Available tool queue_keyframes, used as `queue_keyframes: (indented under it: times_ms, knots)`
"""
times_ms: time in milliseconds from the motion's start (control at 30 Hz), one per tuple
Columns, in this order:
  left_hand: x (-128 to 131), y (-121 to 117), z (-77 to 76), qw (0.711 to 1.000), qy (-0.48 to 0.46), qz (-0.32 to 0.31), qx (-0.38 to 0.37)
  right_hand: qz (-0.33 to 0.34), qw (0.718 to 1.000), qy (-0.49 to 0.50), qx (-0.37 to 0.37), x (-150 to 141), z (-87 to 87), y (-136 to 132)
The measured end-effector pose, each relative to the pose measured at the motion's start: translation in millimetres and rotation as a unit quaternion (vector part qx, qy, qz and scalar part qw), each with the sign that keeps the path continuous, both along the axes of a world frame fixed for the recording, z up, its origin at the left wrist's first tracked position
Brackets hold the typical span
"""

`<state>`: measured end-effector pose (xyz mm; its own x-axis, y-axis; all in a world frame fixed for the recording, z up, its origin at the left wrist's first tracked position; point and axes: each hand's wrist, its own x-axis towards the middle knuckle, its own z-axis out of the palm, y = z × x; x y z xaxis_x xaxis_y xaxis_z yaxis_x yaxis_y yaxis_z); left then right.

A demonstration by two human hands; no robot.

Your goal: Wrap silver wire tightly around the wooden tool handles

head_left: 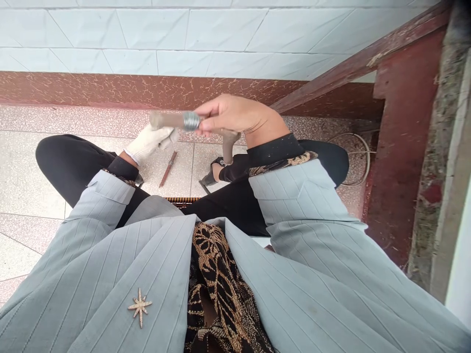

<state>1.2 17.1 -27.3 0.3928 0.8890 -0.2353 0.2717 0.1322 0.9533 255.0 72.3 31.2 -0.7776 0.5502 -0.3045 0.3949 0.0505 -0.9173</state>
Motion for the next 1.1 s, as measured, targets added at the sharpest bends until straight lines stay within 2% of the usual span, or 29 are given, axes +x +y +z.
queue_keyframes:
  times_ms: [67,100,233,367,500,567,667,767,900,1000,1033,1100]
  knots:
    - [2,-2,2.3,1.000,-0.012,0.021,0.003,-0.130,0.991,0.036,0.020,4,2.3,0]
    - [4,-3,4.6,1.000,-0.011,0.015,0.000,-0.169,0.985,0.038,0.020,5,1.8,-1]
    - [13,-9,15.2,0.998,0.007,-0.062,-0.029,-0.243,0.968,0.062,0.011,-2,-7.4,-1]
    - [19,-12,22.0,0.990,0.070,-0.117,-0.023,-0.262,0.964,0.040,-0.008,-12,-18.4,2]
    - [18,-12,23.2,0.983,0.118,-0.140,0.001,-0.212,0.959,-0.147,0.117,-18,-29.8,7]
    - [16,-11,21.4,0.982,0.124,-0.143,0.010,-0.139,0.947,-0.237,0.167,-20,-35.6,7]
    - [14,-8,17.7,0.980,0.132,-0.145,0.029,0.002,0.928,-0.323,0.189,-23,-40.5,4]
    - [10,-4,15.5,0.978,0.155,-0.129,0.056,0.154,0.911,-0.352,0.150,-27,-38.2,-2]
    - [4,0,13.7,0.980,0.170,-0.088,0.058,0.251,0.930,-0.268,0.011,-25,-25.0,-4]
    - [2,2,10.2,0.990,0.127,-0.051,0.027,0.239,0.960,-0.138,-0.051,-14,-9.7,-2]
    - [2,2,9.0,0.994,0.106,-0.032,0.017,0.185,0.978,-0.089,-0.038,-9,-4.8,-2]
    - [3,2,7.8,0.998,0.066,0.004,0.008,0.011,0.999,0.026,-0.020,0,2.4,-2]
